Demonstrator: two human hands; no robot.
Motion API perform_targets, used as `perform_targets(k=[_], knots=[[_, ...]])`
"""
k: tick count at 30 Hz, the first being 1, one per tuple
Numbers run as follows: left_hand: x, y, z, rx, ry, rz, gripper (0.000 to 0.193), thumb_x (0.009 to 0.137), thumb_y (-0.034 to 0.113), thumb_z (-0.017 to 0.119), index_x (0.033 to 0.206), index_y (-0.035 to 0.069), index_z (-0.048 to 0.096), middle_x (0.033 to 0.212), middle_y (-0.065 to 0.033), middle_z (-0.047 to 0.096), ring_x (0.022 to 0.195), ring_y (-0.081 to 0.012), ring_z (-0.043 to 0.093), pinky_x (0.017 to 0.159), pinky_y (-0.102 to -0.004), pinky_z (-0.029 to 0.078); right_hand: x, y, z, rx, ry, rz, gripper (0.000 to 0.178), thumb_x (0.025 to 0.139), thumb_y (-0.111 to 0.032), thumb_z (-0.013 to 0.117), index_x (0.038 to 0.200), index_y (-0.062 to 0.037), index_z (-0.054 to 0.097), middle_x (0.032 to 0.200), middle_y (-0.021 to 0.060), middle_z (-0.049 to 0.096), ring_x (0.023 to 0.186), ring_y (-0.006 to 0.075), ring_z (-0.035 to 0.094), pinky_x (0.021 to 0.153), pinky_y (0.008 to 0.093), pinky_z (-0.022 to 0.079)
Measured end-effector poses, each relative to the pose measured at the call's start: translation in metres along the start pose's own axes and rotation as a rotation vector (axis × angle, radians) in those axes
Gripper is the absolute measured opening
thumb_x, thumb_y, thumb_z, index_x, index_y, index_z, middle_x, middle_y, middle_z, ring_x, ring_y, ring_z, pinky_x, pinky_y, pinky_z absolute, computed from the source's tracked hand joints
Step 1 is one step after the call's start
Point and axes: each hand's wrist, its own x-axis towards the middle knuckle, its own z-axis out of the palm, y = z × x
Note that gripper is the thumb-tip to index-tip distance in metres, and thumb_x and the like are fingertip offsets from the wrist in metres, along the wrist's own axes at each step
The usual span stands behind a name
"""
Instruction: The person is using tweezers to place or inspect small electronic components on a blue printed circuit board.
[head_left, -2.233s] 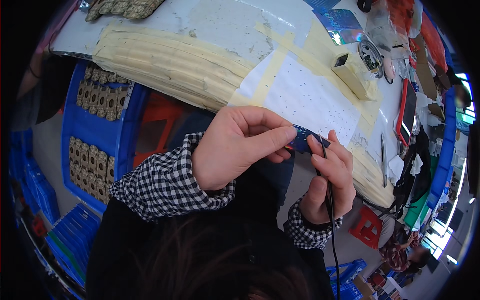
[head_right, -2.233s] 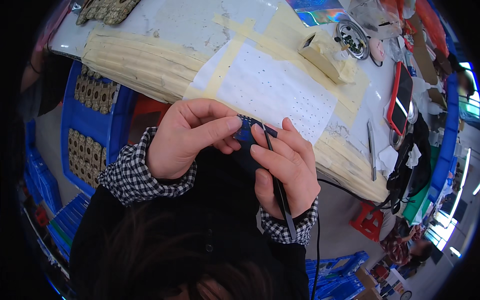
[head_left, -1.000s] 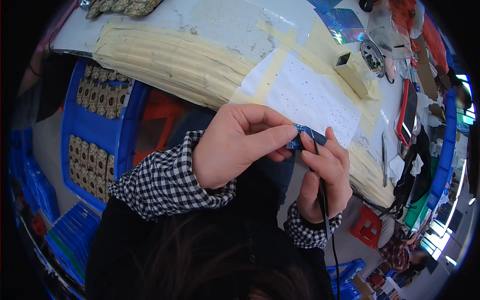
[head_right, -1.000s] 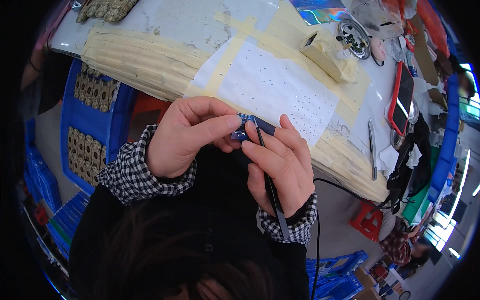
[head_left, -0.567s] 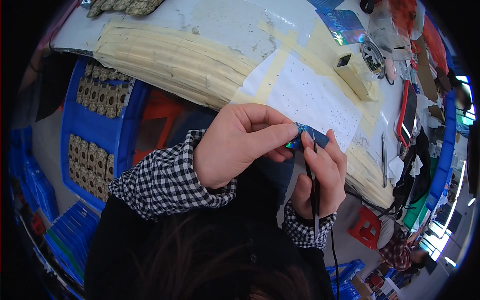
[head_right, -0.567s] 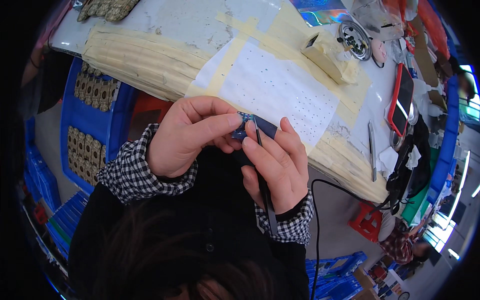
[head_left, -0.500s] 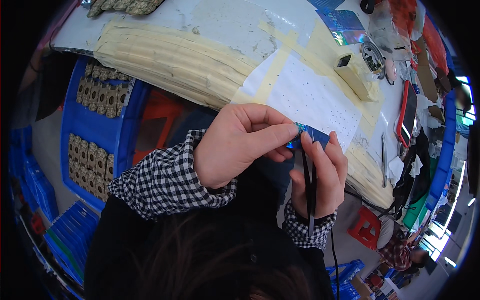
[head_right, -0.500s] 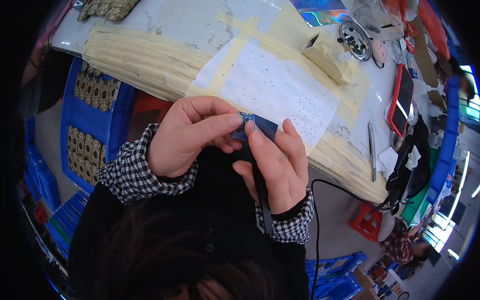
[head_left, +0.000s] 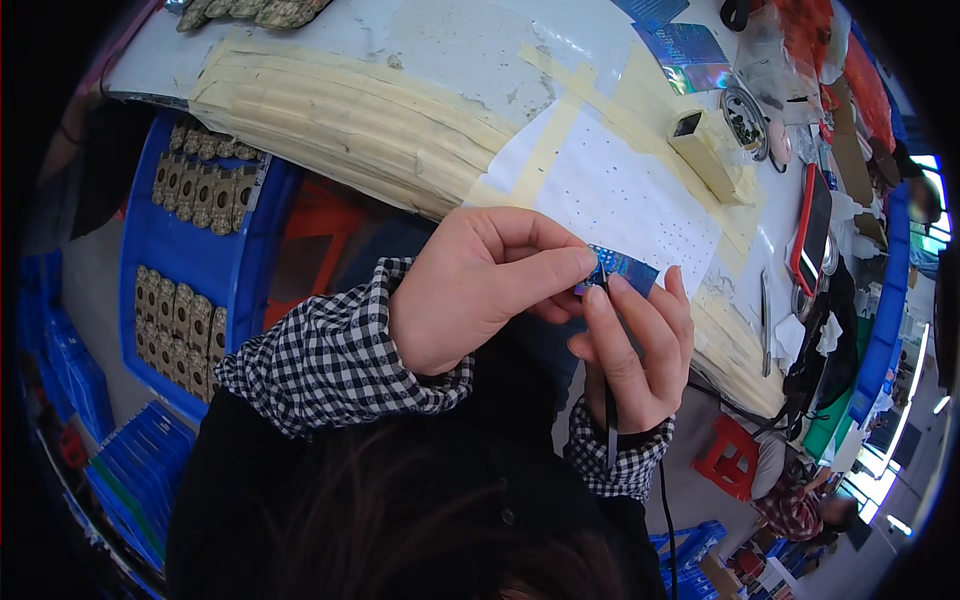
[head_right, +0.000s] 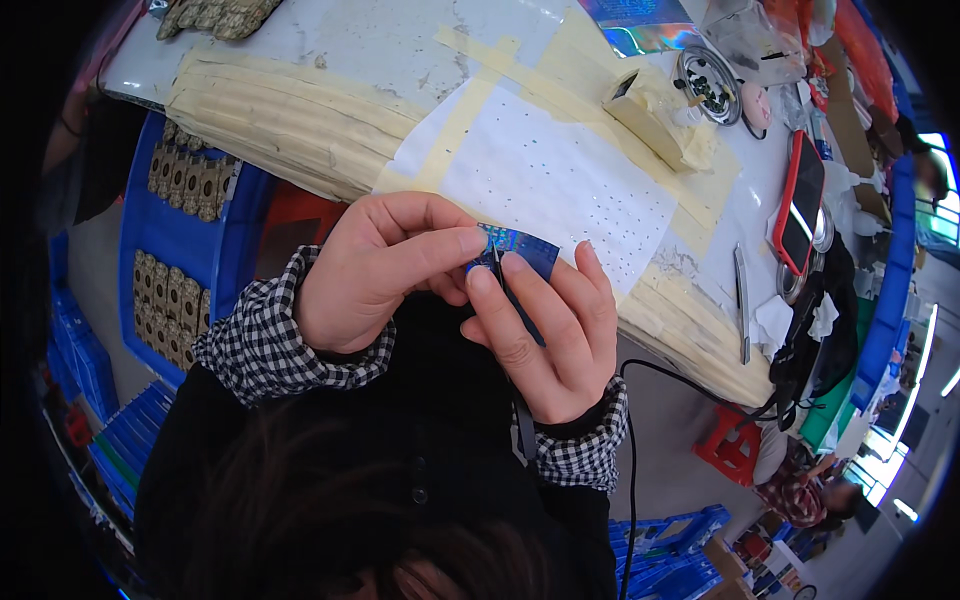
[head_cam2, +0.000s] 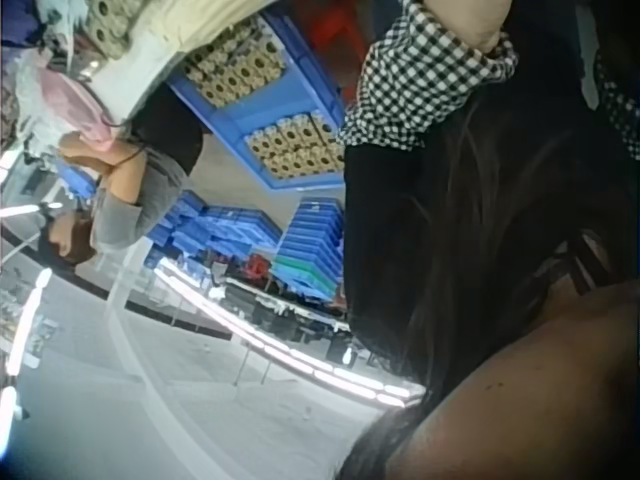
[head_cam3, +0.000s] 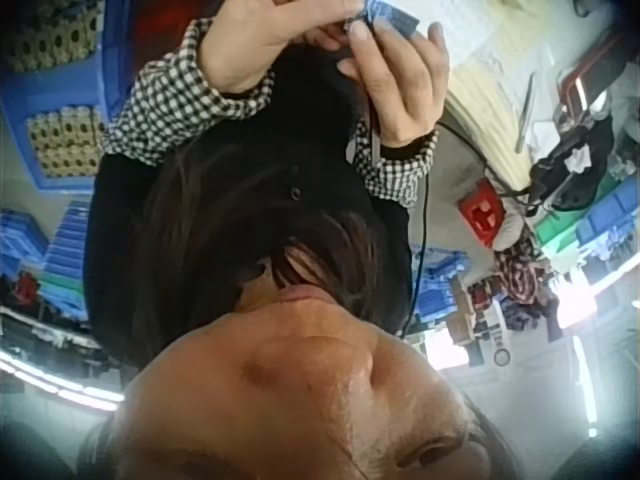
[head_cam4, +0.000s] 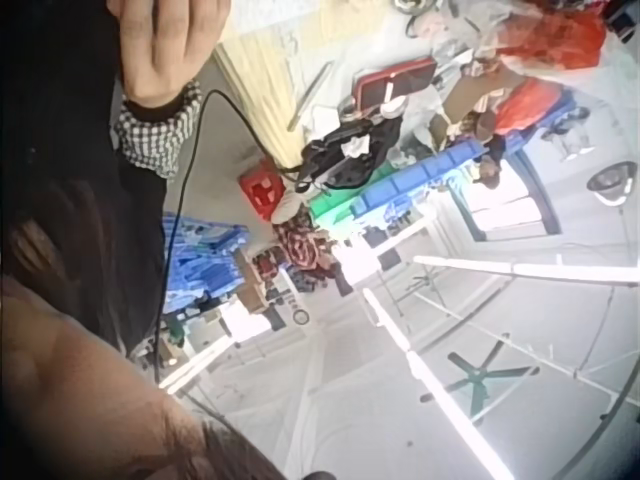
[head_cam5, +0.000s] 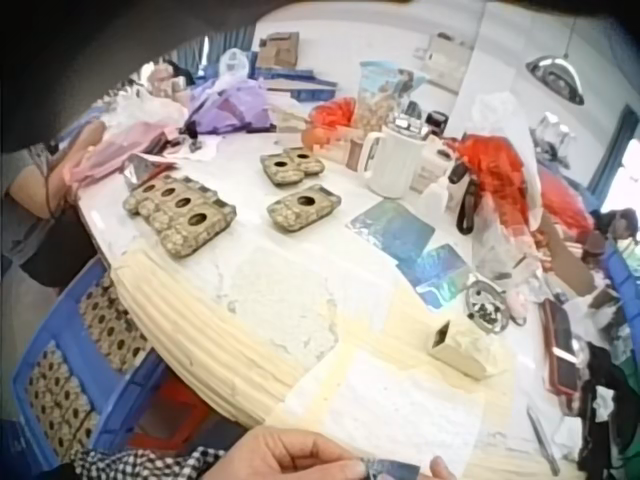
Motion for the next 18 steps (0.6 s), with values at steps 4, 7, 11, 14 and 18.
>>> perform_targets(k=[4,7,11,14,18], knots=[[0.0003,-0.0002,0.0002,0.011,-0.001,0.007,0.015,0.089,0.011,0.061,0.097,-0.001,0.064,0.086,-0.0066,0.066,0.072,-0.0091,0.063,0.065,-0.0210,0.053,0.0010,0.0001,-0.0005,0.040,0.011,0.010,0.031,0.079,-0.023,0.071,0.107,-0.0108,0.070,0.105,0.0063,0.064,0.092,0.0238,0.061,0.095,0.0471,0.045],[0.0001,0.0005,0.0005,0.021,0.003,0.009,0.014,0.089,0.011,0.062,0.096,-0.001,0.064,0.085,-0.0064,0.066,0.071,-0.0093,0.063,0.064,-0.0213,0.053,0.0005,0.0014,0.0000,0.090,0.020,0.022,0.030,0.079,-0.023,0.070,0.107,-0.0101,0.069,0.105,0.0069,0.064,0.093,0.0241,0.061,0.096,0.0473,0.044],[-0.0003,0.0001,0.0000,0.026,0.009,0.004,0.014,0.089,0.011,0.062,0.096,-0.001,0.064,0.084,-0.0069,0.066,0.071,-0.0103,0.064,0.064,-0.0216,0.053,-0.0010,0.0016,0.0017,0.169,0.058,0.061,0.030,0.081,-0.026,0.067,0.106,-0.0090,0.069,0.104,0.0081,0.064,0.093,0.0247,0.061,0.097,0.0487,0.043],[-0.0001,0.0012,0.0010,0.041,0.019,-0.008,0.015,0.089,0.012,0.062,0.096,-0.001,0.064,0.086,-0.0078,0.067,0.071,-0.0113,0.065,0.064,-0.0217,0.053,-0.0011,0.0014,0.0007,0.205,0.110,0.108,0.030,0.084,-0.029,0.064,0.105,-0.0082,0.068,0.102,0.0086,0.064,0.093,0.0253,0.062,0.097,0.0495,0.043],[0.0004,0.0008,0.0008,0.041,0.027,-0.016,0.014,0.089,0.011,0.062,0.096,-0.002,0.064,0.086,-0.0088,0.067,0.071,-0.0124,0.065,0.064,-0.0220,0.053,-0.0016,0.0051,0.0002,0.237,0.209,0.155,0.033,0.087,-0.034,0.059,0.103,-0.0064,0.068,0.100,0.0092,0.064,0.093,0.0267,0.062,0.096,0.0494,0.043]])
